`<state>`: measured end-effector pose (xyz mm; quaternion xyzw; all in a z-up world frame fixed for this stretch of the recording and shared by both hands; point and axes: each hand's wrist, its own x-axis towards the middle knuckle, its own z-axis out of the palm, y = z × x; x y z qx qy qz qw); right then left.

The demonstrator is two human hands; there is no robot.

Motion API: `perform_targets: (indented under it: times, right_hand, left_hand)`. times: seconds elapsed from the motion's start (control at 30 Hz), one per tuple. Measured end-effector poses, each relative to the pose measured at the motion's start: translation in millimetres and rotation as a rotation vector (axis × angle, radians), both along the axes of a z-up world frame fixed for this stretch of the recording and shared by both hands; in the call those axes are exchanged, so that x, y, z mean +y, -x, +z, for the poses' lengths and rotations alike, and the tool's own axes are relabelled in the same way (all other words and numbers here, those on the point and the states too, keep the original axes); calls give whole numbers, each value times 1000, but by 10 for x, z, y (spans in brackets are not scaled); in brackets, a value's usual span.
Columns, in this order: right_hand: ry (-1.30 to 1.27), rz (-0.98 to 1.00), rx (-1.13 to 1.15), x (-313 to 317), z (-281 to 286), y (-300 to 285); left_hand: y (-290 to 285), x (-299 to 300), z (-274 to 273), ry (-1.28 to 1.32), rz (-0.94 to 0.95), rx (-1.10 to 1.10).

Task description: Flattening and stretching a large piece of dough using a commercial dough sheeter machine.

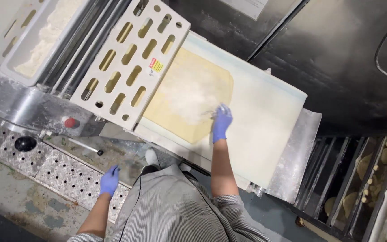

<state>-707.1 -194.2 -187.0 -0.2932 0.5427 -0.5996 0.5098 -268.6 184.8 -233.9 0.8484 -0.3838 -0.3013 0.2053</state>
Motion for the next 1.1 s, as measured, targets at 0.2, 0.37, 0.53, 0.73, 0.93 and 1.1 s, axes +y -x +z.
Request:
perform_targets:
  times: [0.2,0.37,0.53,0.73,0.93,1.1]
  right_hand:
    - [99,-256,274,-92,652,152]
    - [96,16,938,450,821,316]
    - [-303,96,1546,831,604,1029]
    - [-15,124,1464,-491,319,-498]
    - [368,985,1673,-306,370,-2561]
    - [187,498,1491,211,465,-545]
  left_hand:
    - [-406,817,-18,-229,157,3]
    - [-378,931,-137,-280,191,441]
    - [-341,886,-203,-350,184,295]
    - [-436,519,86,-163,209,362]
    - [-355,-164,-16,-304,-129,299]
    - [-663,-51,-368,-263,112,439]
